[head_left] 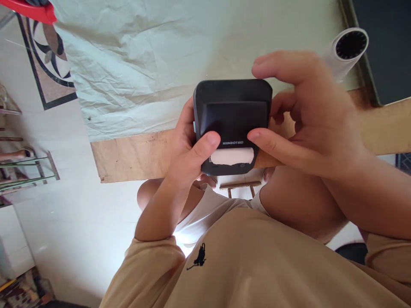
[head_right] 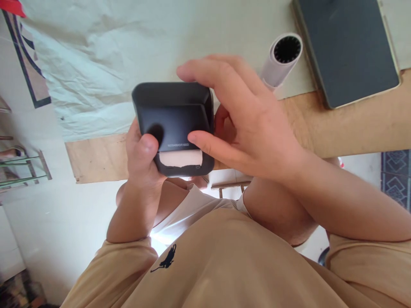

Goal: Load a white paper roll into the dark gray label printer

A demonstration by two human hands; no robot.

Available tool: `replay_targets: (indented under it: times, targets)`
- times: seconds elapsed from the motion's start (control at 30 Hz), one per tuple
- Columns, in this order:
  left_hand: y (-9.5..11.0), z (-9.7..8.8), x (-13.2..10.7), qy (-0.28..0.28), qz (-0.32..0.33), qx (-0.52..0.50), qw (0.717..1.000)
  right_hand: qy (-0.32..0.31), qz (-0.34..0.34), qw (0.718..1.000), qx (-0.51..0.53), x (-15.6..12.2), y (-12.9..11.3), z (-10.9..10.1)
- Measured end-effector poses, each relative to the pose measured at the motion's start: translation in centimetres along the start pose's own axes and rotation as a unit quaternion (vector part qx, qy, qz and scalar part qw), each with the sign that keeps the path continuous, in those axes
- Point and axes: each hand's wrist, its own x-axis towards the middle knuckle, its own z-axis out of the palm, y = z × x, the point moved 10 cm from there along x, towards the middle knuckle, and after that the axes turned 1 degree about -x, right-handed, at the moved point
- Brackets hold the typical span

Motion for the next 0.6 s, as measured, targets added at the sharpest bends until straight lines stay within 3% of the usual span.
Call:
replay_targets:
  times: [0.13,0.43,0.6]
  targets:
    - [0.3,-0.1,0.1,0.017,0.018,-0.036,0.999,-0.063,0.053,0.996,0.023,-0.1,1.2,1.7]
    - [0.1,0.3,0.0,0.001,-0.032,-0.061,0.998,-0.057,0.053,0.996,0.039,0.0,1.6,2.1]
    - [0.7,0.0,0.6,0.011,0.028,-0.133,0.991,-0.033,0.012,0.999,0.040,0.0,0.8,1.6]
